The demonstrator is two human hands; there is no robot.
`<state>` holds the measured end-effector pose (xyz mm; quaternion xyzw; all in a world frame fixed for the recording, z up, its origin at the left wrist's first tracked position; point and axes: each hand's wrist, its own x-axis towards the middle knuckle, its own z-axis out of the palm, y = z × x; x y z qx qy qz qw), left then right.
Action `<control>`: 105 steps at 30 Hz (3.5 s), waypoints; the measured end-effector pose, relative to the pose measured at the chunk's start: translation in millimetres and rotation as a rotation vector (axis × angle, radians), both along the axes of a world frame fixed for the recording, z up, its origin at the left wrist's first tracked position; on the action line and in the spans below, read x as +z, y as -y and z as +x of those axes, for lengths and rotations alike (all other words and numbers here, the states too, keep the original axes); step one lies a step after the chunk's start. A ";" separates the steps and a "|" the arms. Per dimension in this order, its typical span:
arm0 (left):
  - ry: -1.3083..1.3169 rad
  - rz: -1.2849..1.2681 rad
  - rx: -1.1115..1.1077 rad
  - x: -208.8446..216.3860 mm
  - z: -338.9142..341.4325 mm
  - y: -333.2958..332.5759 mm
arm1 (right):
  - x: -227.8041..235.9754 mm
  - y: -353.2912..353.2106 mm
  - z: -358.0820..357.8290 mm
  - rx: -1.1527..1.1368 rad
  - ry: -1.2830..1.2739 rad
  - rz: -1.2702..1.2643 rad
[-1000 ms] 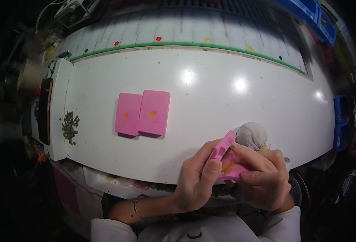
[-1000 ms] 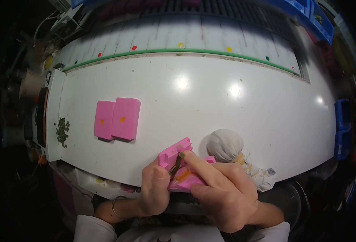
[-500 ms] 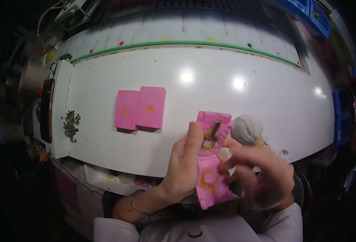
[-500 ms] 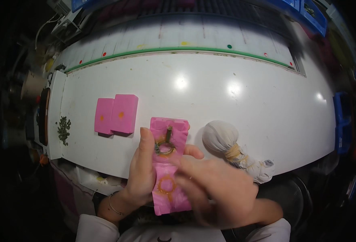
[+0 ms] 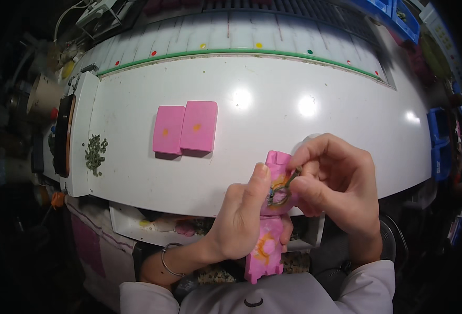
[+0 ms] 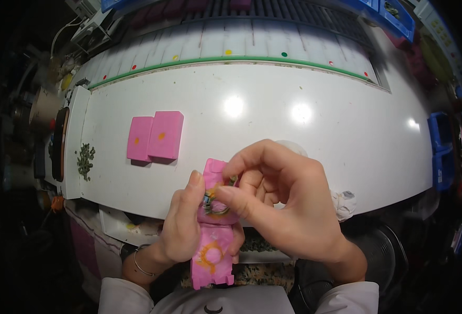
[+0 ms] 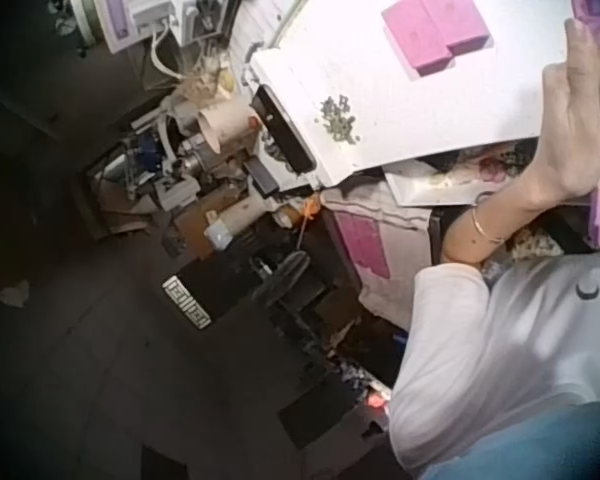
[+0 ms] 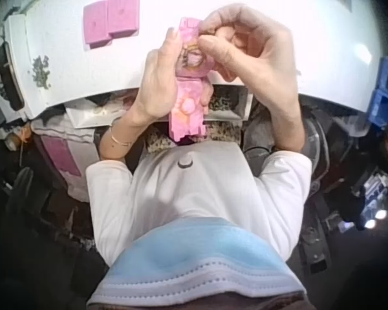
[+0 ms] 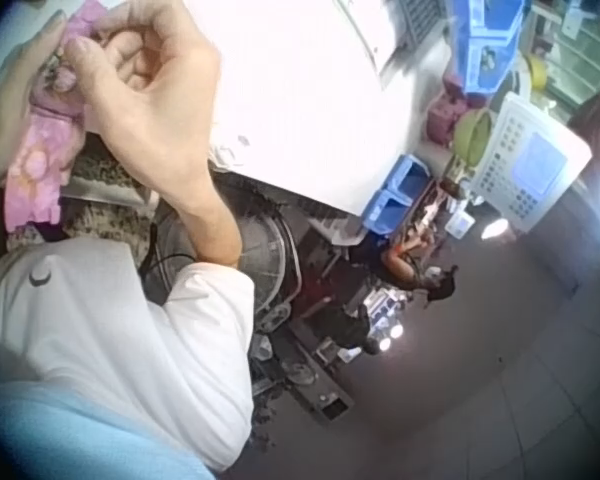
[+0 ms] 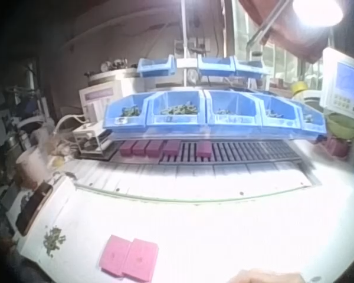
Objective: The recorder is assembling and decorating small pink gift boxes, inserting decorative plastic pieces and securing them.
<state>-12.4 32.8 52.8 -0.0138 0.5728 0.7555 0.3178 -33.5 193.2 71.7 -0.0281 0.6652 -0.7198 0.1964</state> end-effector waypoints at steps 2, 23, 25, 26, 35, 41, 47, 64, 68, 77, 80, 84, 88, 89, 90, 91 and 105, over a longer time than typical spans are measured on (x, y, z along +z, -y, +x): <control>-0.019 -0.013 -0.008 -0.7 0.2 1.7 | -0.9 -0.4 2.0 0.027 -0.002 0.016; -0.024 -0.017 -0.102 1.8 7.4 17.1 | -4.9 2.3 18.7 0.097 0.020 0.023; -0.010 0.031 -0.090 -1.7 7.9 16.0 | -5.2 1.0 18.4 0.108 0.064 -0.011; -0.010 0.033 -0.090 -1.8 7.3 15.8 | -5.6 0.8 18.0 0.108 0.064 -0.009; 0.124 0.169 -0.089 -2.4 5.5 15.4 | -8.5 -4.4 18.2 0.038 0.208 -0.203; 0.064 0.152 -0.095 -9.7 2.0 22.7 | -21.4 -10.6 20.4 0.034 0.255 -0.600; -0.196 0.302 0.005 -30.8 13.9 27.9 | -23.0 -0.1 31.5 -0.146 0.000 -0.290; -0.416 -0.037 0.267 -19.3 14.6 12.4 | -36.1 8.1 41.9 -0.212 -1.048 0.607; -0.426 -0.064 0.269 -14.4 11.7 9.1 | -35.1 5.9 43.7 -0.208 -1.136 0.708; -0.473 -0.100 0.143 -10.3 9.9 11.5 | -15.4 -8.8 40.9 0.042 -0.676 0.494; -0.490 -0.108 0.120 -8.6 8.1 13.3 | -10.1 -13.6 36.9 0.134 -0.236 0.212; -0.570 -0.116 0.025 -14.3 2.1 22.2 | -26.9 -29.2 24.6 0.384 0.565 -0.370; -0.531 -0.202 0.062 -21.6 -4.1 24.2 | -8.8 -27.0 25.2 0.460 0.162 0.474; -0.502 -0.211 0.111 -22.7 -4.7 20.5 | -15.1 -26.4 29.0 0.313 0.038 0.447; -0.487 -0.205 0.150 -19.7 -5.4 14.9 | -12.1 -24.9 32.5 0.289 0.024 0.464; -0.508 -0.258 0.122 -15.3 -7.2 13.4 | -9.3 -19.7 29.4 0.199 0.064 0.359; -0.217 0.135 0.319 -30.4 -16.2 3.7 | 57.4 -69.9 -137.7 -0.549 -0.570 -0.072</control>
